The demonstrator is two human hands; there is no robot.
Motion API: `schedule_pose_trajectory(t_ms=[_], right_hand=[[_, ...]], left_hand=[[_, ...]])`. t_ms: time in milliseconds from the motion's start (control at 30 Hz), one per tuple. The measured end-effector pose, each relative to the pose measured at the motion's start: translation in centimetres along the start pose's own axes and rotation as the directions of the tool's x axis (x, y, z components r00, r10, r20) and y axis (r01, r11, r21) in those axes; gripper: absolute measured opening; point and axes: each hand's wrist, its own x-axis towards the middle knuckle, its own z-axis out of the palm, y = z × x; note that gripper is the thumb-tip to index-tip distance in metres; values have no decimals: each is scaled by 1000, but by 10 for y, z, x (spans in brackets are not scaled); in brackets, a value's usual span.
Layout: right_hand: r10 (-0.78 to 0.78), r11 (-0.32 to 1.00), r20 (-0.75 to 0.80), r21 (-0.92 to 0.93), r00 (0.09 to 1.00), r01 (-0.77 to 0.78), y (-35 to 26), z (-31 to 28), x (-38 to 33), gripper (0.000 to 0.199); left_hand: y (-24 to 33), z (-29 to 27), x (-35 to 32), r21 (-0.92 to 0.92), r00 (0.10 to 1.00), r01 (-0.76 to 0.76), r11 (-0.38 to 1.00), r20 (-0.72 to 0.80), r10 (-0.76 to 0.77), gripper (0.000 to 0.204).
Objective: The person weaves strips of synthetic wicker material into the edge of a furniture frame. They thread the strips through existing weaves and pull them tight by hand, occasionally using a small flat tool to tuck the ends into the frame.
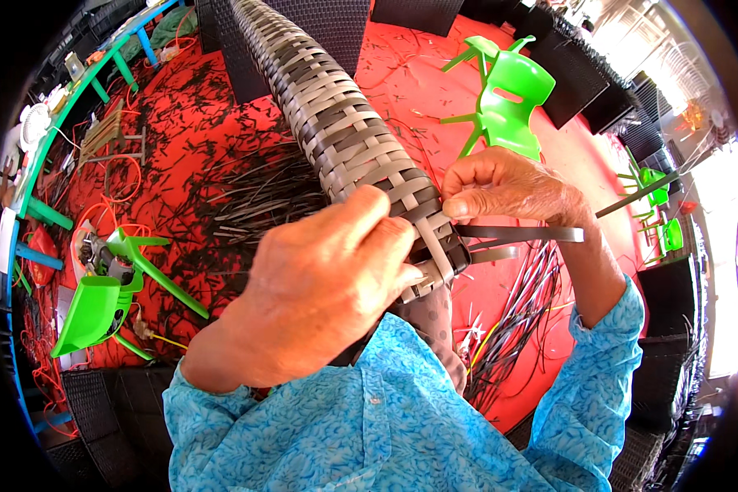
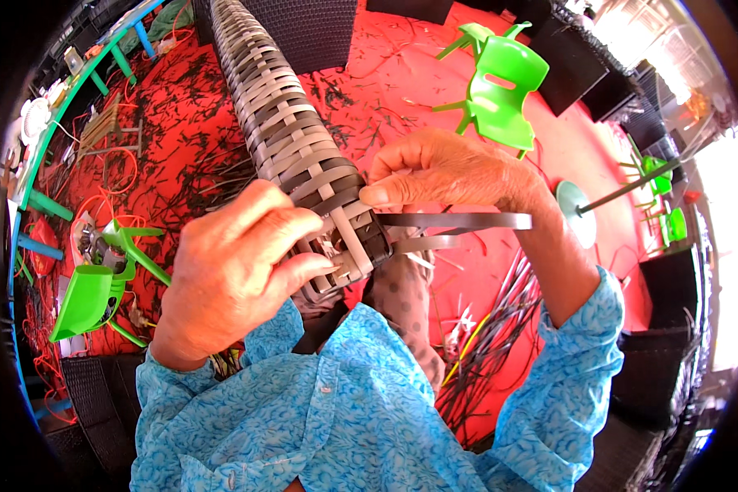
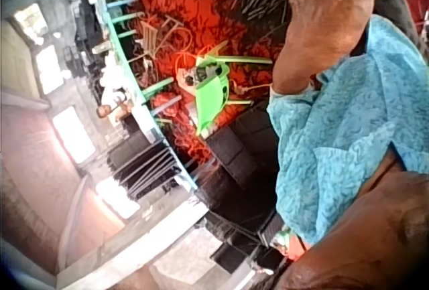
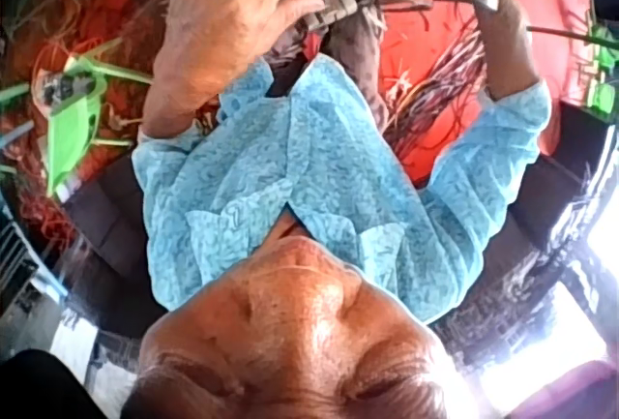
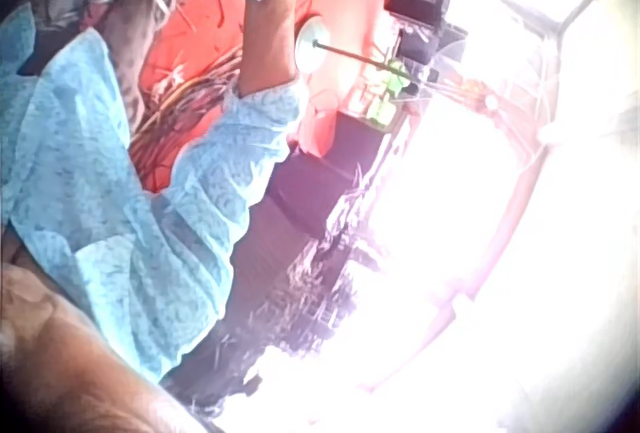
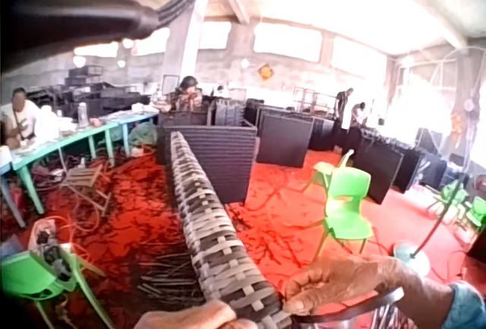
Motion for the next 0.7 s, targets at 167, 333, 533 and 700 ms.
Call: schedule_pose_trajectory(t_ms=[167, 333, 533, 700], right_hand=[[-41, 998, -34, 36, 999, 42, 10, -6, -3, 35], [-99, 995, -19, -7, 995, 99, 18, -5, -3, 36], [-192, 929, -127, -343, 973, 139, 11, -17, -19, 33], [-426, 879, -612, -453, 666, 145, -28, -44, -49, 27]], left_hand=[[5, 8, 7, 162, 998, -1, 987, 63, -9, 19], [10, 11, 12, 286, 998, -62, 956, 38, 54, 19], [1, 6, 2, 288, 989, -141, 947, 6, 146, 17], [-23, -9, -28, -7, 959, -69, 998, -277, 64, 20]])
